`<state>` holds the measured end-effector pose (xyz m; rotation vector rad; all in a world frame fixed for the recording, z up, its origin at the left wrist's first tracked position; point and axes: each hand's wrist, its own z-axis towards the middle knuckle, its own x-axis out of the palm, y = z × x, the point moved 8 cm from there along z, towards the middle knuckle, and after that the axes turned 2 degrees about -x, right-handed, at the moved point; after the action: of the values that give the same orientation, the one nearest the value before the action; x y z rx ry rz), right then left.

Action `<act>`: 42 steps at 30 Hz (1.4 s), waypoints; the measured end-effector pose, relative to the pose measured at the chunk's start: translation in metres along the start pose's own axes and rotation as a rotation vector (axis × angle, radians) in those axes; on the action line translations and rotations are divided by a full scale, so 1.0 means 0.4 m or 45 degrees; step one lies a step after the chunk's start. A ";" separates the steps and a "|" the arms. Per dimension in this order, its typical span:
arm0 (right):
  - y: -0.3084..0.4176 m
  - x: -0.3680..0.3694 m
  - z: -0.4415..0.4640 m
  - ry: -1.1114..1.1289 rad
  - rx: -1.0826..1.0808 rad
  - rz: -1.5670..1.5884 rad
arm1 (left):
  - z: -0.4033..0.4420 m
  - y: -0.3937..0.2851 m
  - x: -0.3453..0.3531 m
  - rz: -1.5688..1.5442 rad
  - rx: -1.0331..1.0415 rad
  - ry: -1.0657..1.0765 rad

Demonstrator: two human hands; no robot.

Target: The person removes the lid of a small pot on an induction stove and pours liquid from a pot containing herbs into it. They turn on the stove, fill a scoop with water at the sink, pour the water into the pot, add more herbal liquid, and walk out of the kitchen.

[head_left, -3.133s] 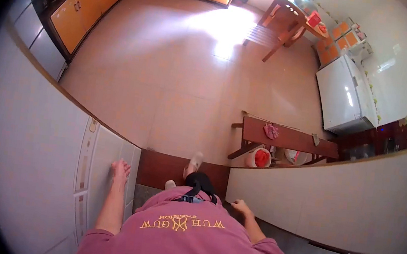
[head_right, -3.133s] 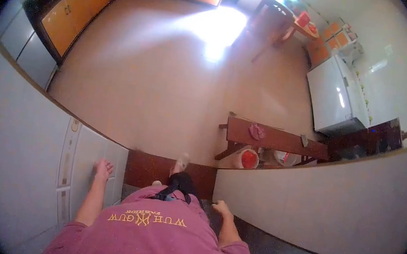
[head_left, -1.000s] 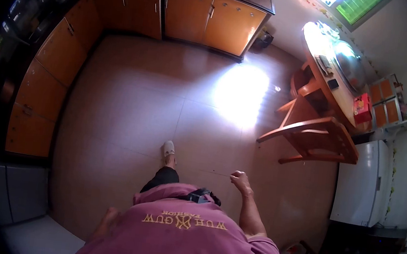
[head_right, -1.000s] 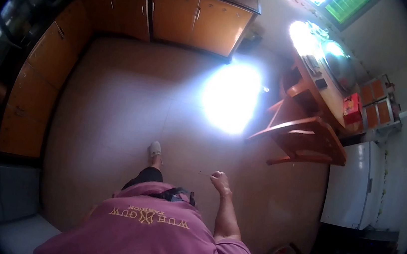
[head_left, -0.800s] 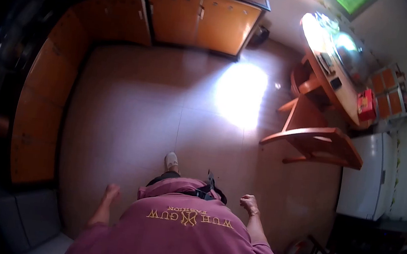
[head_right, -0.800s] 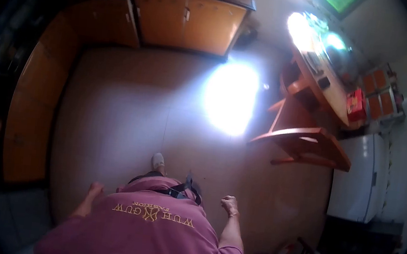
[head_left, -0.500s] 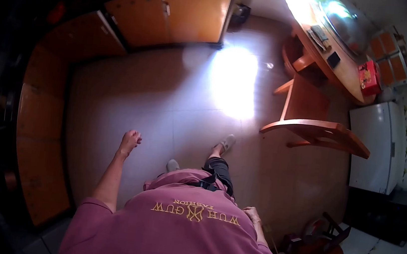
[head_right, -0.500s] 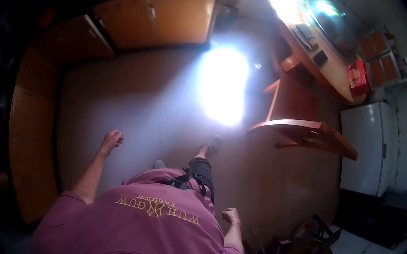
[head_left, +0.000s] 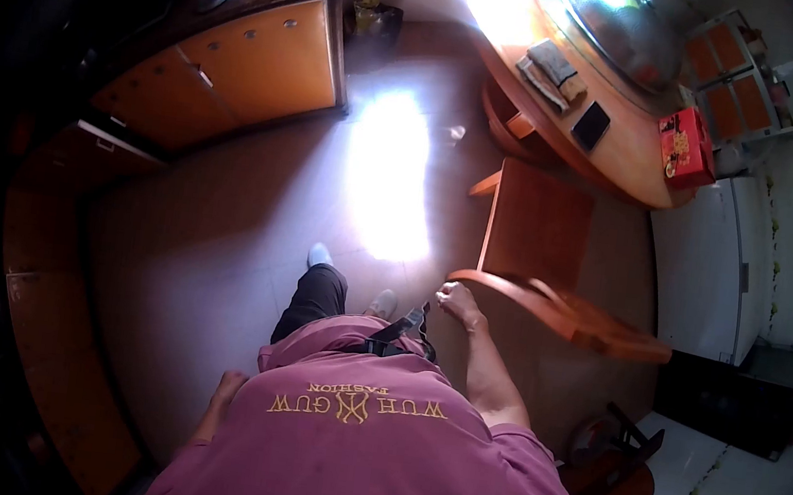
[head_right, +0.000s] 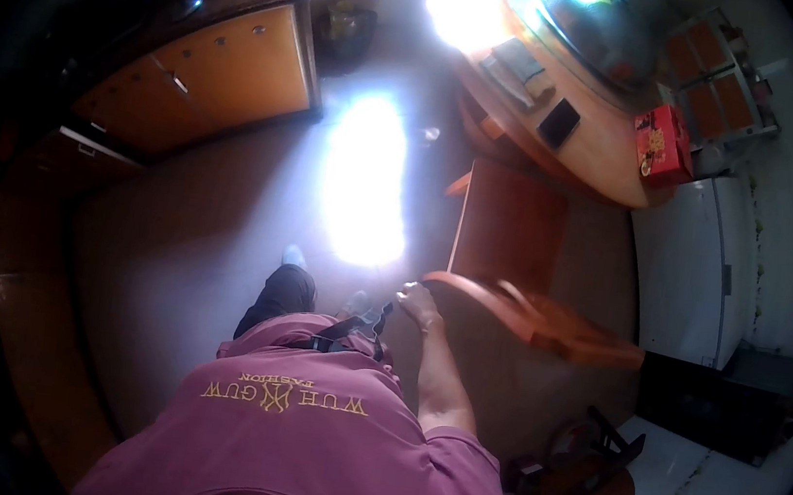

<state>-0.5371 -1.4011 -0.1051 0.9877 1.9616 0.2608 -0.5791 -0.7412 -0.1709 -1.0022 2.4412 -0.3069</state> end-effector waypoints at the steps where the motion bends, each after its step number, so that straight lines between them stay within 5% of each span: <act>1: 0.031 -0.038 0.051 -0.036 -0.055 0.016 | 0.038 0.024 -0.008 0.033 0.018 -0.008; 4: 0.114 -0.141 0.168 -0.117 -0.086 0.064 | 0.103 -0.066 -0.081 -0.075 -0.026 0.029; 8: 0.110 -0.186 0.305 -0.117 -0.134 0.050 | 0.199 -0.425 -0.246 -0.181 -0.196 -0.009; 10: 0.077 -0.197 0.308 -0.072 0.078 0.231 | 0.256 -0.627 -0.344 -0.245 -0.235 -0.118; 15: -0.048 -0.176 0.283 -0.031 0.442 0.595 | 0.538 -1.213 -0.480 0.387 0.494 -0.229; 20: -0.003 -0.404 0.293 -0.235 0.568 0.572 | 0.480 -1.937 -0.259 0.217 0.912 0.065; 22: 0.047 -0.590 0.331 -0.396 0.384 0.382 | 0.472 -2.118 -0.143 0.261 1.004 0.100; 26: 0.099 -0.944 0.397 -0.641 0.126 0.531 | 0.381 -2.363 0.078 0.290 1.172 0.169; 31: 0.043 -1.243 0.507 -0.531 0.163 0.334 | 0.354 -2.484 0.282 0.599 1.319 0.177; 42: 0.049 -1.771 0.678 -0.938 -0.307 0.122 | 0.261 -2.735 0.401 0.736 1.353 0.188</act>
<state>-0.1132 -1.9551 0.1932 0.8579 1.1866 0.1493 0.0311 -1.6303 0.0953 0.1800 2.0520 -1.2898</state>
